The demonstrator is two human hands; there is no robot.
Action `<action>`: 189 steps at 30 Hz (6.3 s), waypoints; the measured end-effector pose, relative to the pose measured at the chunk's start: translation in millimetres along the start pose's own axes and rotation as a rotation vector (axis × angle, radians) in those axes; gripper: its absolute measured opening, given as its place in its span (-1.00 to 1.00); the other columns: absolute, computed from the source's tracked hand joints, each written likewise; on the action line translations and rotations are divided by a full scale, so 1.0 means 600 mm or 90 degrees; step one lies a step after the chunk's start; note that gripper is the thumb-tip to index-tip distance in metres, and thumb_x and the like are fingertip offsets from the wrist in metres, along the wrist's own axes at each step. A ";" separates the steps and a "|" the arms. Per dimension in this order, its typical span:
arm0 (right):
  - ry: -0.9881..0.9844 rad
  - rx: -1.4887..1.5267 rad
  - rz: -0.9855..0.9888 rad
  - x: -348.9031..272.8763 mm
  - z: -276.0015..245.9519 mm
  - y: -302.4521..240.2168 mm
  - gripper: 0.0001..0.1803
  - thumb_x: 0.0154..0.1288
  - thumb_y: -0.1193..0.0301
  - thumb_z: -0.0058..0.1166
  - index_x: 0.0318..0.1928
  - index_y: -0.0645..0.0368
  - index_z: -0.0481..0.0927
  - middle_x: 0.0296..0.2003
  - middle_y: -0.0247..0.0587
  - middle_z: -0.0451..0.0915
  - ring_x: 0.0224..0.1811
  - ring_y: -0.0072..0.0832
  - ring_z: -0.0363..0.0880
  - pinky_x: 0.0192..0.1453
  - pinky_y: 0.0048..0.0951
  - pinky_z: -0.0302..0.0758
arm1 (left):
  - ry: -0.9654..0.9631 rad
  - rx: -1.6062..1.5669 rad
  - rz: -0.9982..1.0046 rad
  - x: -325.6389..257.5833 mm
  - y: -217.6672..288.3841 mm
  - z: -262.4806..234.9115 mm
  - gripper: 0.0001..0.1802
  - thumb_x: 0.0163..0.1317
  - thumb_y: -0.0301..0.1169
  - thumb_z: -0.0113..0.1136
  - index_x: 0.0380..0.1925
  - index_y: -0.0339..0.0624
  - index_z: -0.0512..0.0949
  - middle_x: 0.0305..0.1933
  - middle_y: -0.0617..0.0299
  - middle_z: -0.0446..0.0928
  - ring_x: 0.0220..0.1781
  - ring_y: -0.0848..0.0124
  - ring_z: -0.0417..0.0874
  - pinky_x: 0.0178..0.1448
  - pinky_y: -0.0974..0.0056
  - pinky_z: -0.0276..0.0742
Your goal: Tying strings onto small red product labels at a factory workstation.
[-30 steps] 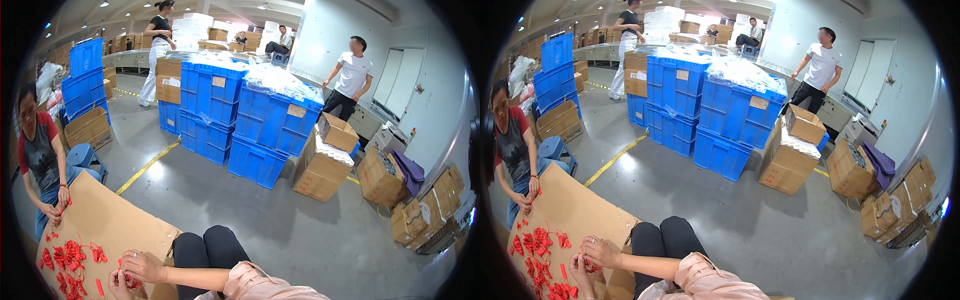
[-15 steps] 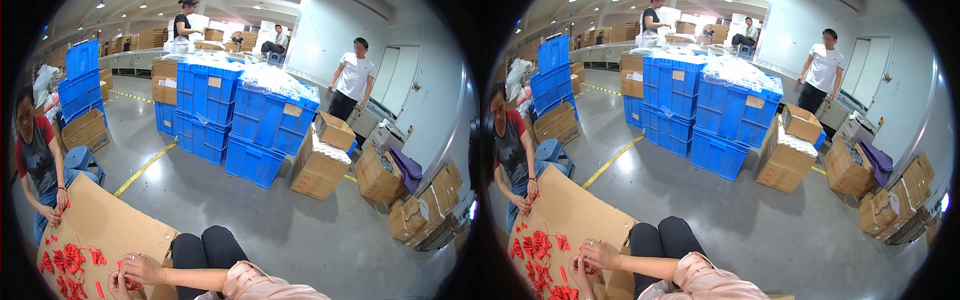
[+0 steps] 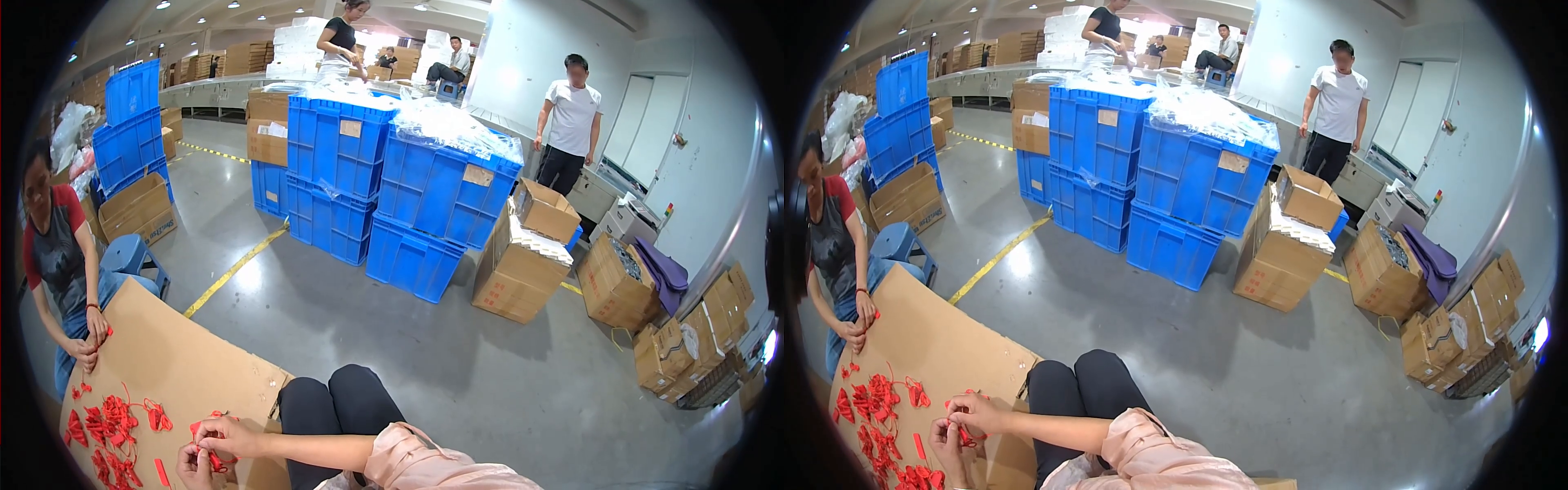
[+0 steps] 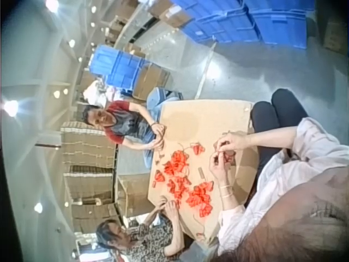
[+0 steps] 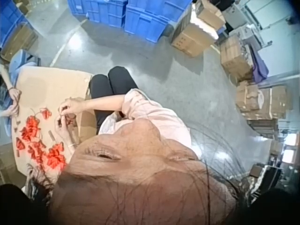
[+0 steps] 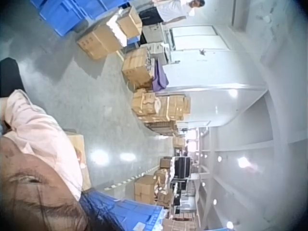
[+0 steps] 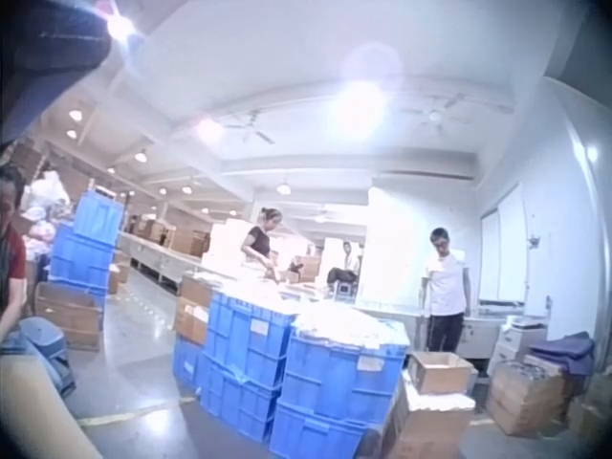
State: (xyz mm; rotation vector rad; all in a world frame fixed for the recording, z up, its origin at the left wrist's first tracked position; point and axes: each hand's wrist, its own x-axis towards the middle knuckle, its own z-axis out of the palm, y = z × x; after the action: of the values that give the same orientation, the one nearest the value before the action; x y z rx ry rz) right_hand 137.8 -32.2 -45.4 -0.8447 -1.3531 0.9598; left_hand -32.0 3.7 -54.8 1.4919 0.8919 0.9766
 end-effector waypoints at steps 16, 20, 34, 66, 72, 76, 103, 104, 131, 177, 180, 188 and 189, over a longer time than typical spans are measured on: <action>-0.073 -0.229 -0.034 -0.013 0.000 -0.044 -0.90 0.19 0.44 -0.01 -0.35 0.20 0.39 -0.32 -0.22 0.44 -0.19 -0.33 0.41 -0.09 -0.40 0.36 | 0.058 -0.008 0.068 -0.002 -0.029 -0.006 -0.95 0.21 -0.55 0.02 -0.43 -0.23 0.39 -0.45 0.37 0.39 -0.46 0.68 0.34 -0.40 0.58 0.28; 0.010 -0.121 0.007 -0.009 -0.004 -0.032 -0.88 0.26 0.42 -0.05 -0.28 0.21 0.44 -0.33 -0.21 0.46 -0.21 -0.35 0.45 -0.11 -0.40 0.36 | 0.011 -0.031 0.037 0.000 -0.009 0.000 -0.97 0.22 -0.56 0.01 -0.40 -0.26 0.40 -0.41 0.35 0.41 -0.39 0.66 0.38 -0.30 0.55 0.34; -0.018 -0.163 -0.072 -0.009 0.001 -0.016 -0.85 0.32 0.37 -0.07 -0.27 0.21 0.41 -0.43 -0.23 0.50 -0.37 -0.43 0.50 -0.27 -0.45 0.39 | -0.017 -0.080 -0.116 -0.012 0.027 0.002 -0.88 0.26 -0.42 0.03 -0.45 -0.18 0.45 -0.67 0.38 0.43 -0.79 0.69 0.29 -0.74 0.60 0.12; -0.154 0.235 0.178 -0.004 -0.002 -0.012 -0.89 0.18 0.47 0.10 -0.32 0.24 0.49 -0.51 -0.38 0.51 -0.52 -0.70 0.49 -0.45 -0.67 0.42 | -0.100 -0.038 -0.171 -0.006 0.010 -0.062 -0.83 0.24 -0.39 0.07 -0.45 -0.25 0.51 -0.69 0.34 0.43 -0.84 0.66 0.24 -0.80 0.56 0.04; -0.173 0.236 0.176 -0.008 -0.008 -0.016 -0.89 0.16 0.48 0.11 -0.31 0.24 0.50 -0.51 -0.37 0.52 -0.53 -0.70 0.49 -0.46 -0.68 0.42 | -0.108 0.025 -0.127 -0.002 0.008 -0.073 -0.86 0.18 -0.45 0.08 -0.52 -0.26 0.50 -0.70 0.31 0.43 -0.76 0.59 0.34 -0.69 0.53 0.24; -0.194 0.220 0.175 -0.010 -0.005 -0.022 -0.90 0.15 0.52 0.10 -0.31 0.26 0.50 -0.49 -0.33 0.54 -0.54 -0.69 0.49 -0.46 -0.67 0.43 | -0.155 0.040 -0.093 -0.002 0.025 -0.079 -0.91 0.16 -0.52 0.05 -0.49 -0.28 0.48 -0.64 0.26 0.47 -0.65 0.53 0.46 -0.58 0.49 0.41; 0.067 0.581 0.196 0.010 -0.035 0.014 -0.84 0.31 0.42 0.03 -0.18 0.23 0.44 -0.41 -0.39 0.52 -0.42 -0.74 0.46 -0.35 -0.67 0.44 | -0.048 -0.201 -0.148 -0.007 0.037 -0.019 -0.92 0.16 -0.53 0.10 -0.35 -0.28 0.44 -0.51 0.20 0.51 -0.56 0.50 0.54 -0.47 0.44 0.54; -0.014 0.561 0.213 0.010 -0.039 0.006 -0.85 0.29 0.42 0.04 -0.19 0.21 0.44 -0.44 -0.40 0.51 -0.45 -0.74 0.45 -0.37 -0.68 0.43 | -0.047 -0.200 -0.148 0.001 0.026 -0.030 -0.92 0.16 -0.53 0.10 -0.35 -0.28 0.44 -0.51 0.20 0.51 -0.56 0.50 0.54 -0.47 0.44 0.54; 0.092 0.170 0.057 -0.015 -0.009 0.003 -0.79 0.37 0.49 -0.09 -0.03 0.27 0.42 -0.22 -0.41 0.48 -0.18 -0.79 0.43 -0.12 -0.67 0.42 | 0.088 -0.089 0.026 0.009 0.056 0.058 -0.87 0.11 -0.62 0.14 -0.31 -0.29 0.48 -0.34 0.31 0.49 -0.31 0.59 0.50 -0.17 0.51 0.45; -0.048 -0.272 0.044 -0.013 -0.012 -0.013 -0.82 0.16 0.47 0.08 -0.19 0.22 0.56 -0.23 -0.15 0.54 -0.21 -0.32 0.56 -0.12 -0.35 0.49 | 0.012 -0.081 0.051 0.044 0.199 -0.007 -0.77 0.21 -0.52 0.13 -0.12 -0.34 0.51 -0.29 0.23 0.57 -0.30 0.56 0.58 -0.18 0.46 0.52; -0.080 -0.293 0.059 -0.002 0.010 -0.024 -0.74 0.14 0.46 0.11 -0.13 0.22 0.54 -0.19 -0.14 0.52 -0.23 -0.33 0.56 -0.13 -0.35 0.49 | 0.026 -0.072 0.042 0.035 0.196 -0.019 -0.77 0.21 -0.52 0.13 -0.12 -0.34 0.51 -0.30 0.25 0.57 -0.30 0.58 0.58 -0.19 0.47 0.52; -0.140 -0.318 0.124 0.020 0.048 -0.026 -0.54 0.11 0.44 0.17 0.03 0.26 0.39 -0.01 -0.09 0.40 -0.38 -0.40 0.51 -0.22 -0.44 0.48 | -0.002 -0.082 0.053 0.024 0.217 -0.005 -0.77 0.22 -0.50 0.14 -0.12 -0.31 0.52 -0.32 0.27 0.57 -0.29 0.58 0.58 -0.18 0.47 0.51; -0.150 -0.270 0.144 0.022 0.049 -0.030 -0.56 0.12 0.44 0.17 0.01 0.28 0.39 -0.07 -0.10 0.42 -0.38 -0.46 0.51 -0.24 -0.46 0.48 | 0.002 -0.080 0.054 0.022 0.222 -0.008 -0.77 0.22 -0.50 0.14 -0.12 -0.31 0.52 -0.32 0.27 0.57 -0.29 0.58 0.58 -0.18 0.47 0.51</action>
State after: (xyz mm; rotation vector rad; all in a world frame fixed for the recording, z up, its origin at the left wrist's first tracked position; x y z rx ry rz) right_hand 109.4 -28.6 -22.4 -1.2565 -1.7268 0.9830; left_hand -28.2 0.8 78.7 1.4303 0.7611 1.0775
